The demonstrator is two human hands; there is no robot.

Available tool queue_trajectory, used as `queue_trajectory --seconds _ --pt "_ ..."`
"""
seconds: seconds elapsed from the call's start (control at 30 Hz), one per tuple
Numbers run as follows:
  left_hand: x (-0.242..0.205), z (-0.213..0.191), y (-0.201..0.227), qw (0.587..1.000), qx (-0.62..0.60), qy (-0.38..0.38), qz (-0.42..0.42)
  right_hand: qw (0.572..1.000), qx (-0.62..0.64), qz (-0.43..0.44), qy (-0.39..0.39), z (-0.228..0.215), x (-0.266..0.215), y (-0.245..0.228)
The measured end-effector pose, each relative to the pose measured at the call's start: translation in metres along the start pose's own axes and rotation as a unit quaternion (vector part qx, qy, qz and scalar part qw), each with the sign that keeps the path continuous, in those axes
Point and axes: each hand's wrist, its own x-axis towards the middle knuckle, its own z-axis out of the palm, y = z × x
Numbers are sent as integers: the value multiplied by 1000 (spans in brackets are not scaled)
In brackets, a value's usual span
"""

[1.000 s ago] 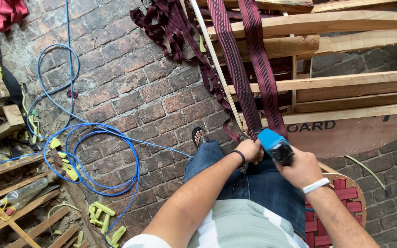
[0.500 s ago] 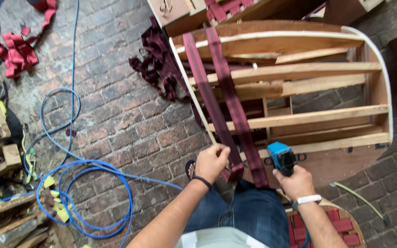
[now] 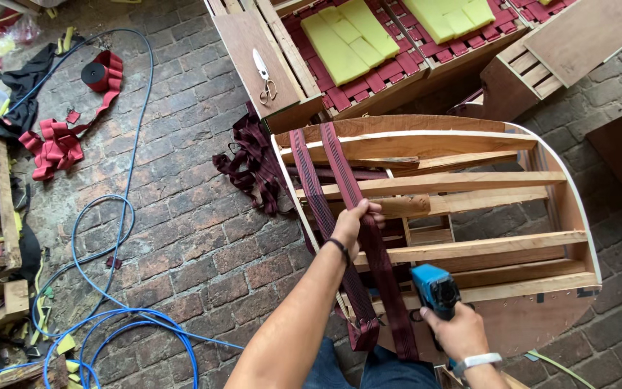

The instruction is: The person attaches maroon webbing to a wooden chair frame using a pneumatic staple gun. They position the webbing across the slats and secure it with staples, repeating the process along the frame.

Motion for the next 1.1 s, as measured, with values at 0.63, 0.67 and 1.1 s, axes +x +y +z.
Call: queue_trajectory --seconds 0.63,0.67,1.1 --pt "-154 -35 -282 983 11 -160 -93 992 126 5 -26 12 9 -23" --pt "-152 -38 -286 981 0 -164 -102 991 129 10 -25 11 8 -24" --pt "-115 11 -336 945 222 -150 -186 997 14 -54 -51 -44 38 -19"
